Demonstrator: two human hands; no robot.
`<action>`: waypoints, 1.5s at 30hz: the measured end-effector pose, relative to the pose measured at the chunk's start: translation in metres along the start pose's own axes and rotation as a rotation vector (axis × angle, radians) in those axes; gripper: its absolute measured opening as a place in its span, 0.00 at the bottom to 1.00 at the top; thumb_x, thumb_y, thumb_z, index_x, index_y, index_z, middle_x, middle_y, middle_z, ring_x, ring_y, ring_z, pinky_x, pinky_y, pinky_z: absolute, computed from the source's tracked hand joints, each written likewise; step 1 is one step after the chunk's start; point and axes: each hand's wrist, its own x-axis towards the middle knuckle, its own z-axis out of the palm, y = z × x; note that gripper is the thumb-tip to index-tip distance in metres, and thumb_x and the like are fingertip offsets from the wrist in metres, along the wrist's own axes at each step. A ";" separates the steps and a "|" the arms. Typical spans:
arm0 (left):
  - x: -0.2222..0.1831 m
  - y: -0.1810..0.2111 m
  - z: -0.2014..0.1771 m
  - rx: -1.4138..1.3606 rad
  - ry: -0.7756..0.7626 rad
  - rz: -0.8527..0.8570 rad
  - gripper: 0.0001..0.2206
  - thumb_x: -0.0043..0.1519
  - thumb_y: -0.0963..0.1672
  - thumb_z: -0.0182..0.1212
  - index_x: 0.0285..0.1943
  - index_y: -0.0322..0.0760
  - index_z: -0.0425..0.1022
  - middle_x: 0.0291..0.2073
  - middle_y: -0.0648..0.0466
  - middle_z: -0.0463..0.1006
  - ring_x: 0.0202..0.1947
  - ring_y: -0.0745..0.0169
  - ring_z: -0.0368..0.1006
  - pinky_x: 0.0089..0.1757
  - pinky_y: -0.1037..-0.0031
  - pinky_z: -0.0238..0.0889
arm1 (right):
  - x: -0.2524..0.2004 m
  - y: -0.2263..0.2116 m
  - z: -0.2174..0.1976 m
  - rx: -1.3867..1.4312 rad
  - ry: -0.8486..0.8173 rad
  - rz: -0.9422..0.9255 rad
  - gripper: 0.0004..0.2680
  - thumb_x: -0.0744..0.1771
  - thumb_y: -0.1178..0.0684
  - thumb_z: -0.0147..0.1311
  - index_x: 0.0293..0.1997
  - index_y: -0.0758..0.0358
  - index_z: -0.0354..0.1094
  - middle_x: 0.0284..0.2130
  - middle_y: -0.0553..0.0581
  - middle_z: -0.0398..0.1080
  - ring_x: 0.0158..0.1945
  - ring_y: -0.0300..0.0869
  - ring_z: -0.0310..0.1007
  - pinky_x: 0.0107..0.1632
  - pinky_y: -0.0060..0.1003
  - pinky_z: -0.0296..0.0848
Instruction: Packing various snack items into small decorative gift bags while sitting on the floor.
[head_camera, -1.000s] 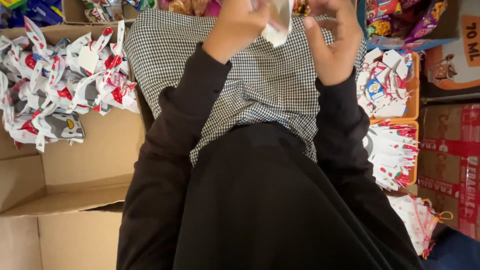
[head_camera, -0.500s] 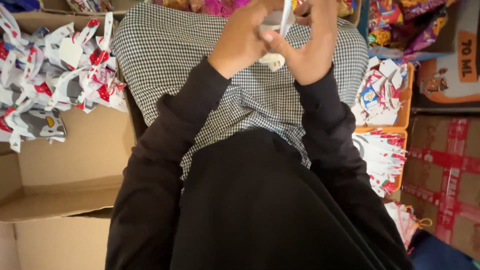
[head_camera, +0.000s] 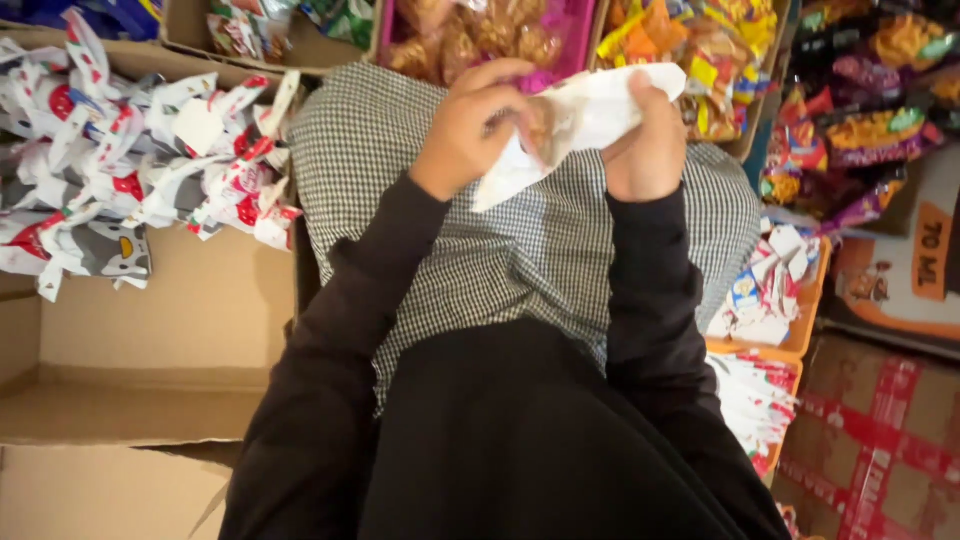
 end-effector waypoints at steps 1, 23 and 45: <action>-0.003 -0.017 -0.010 0.007 0.010 0.000 0.08 0.61 0.36 0.57 0.37 0.41 0.79 0.60 0.48 0.74 0.63 0.44 0.68 0.63 0.52 0.57 | -0.001 -0.004 0.002 -0.001 -0.011 0.002 0.07 0.66 0.54 0.56 0.46 0.64 0.70 0.40 0.60 0.78 0.47 0.51 0.79 0.51 0.46 0.78; -0.006 -0.096 -0.051 -0.351 0.251 -0.410 0.09 0.64 0.35 0.52 0.48 0.36 0.76 0.45 0.49 0.80 0.44 0.56 0.83 0.42 0.76 0.76 | 0.053 0.157 0.044 -1.327 -0.553 -0.630 0.30 0.65 0.58 0.67 0.74 0.62 0.48 0.68 0.71 0.53 0.72 0.62 0.55 0.71 0.58 0.61; -0.072 -0.319 -0.171 1.110 0.133 -0.873 0.10 0.66 0.50 0.62 0.47 0.42 0.77 0.41 0.45 0.73 0.33 0.38 0.74 0.38 0.51 0.68 | 0.047 0.102 0.043 -0.898 -0.187 -0.599 0.13 0.71 0.54 0.54 0.26 0.61 0.61 0.22 0.47 0.56 0.30 0.33 0.53 0.32 0.33 0.53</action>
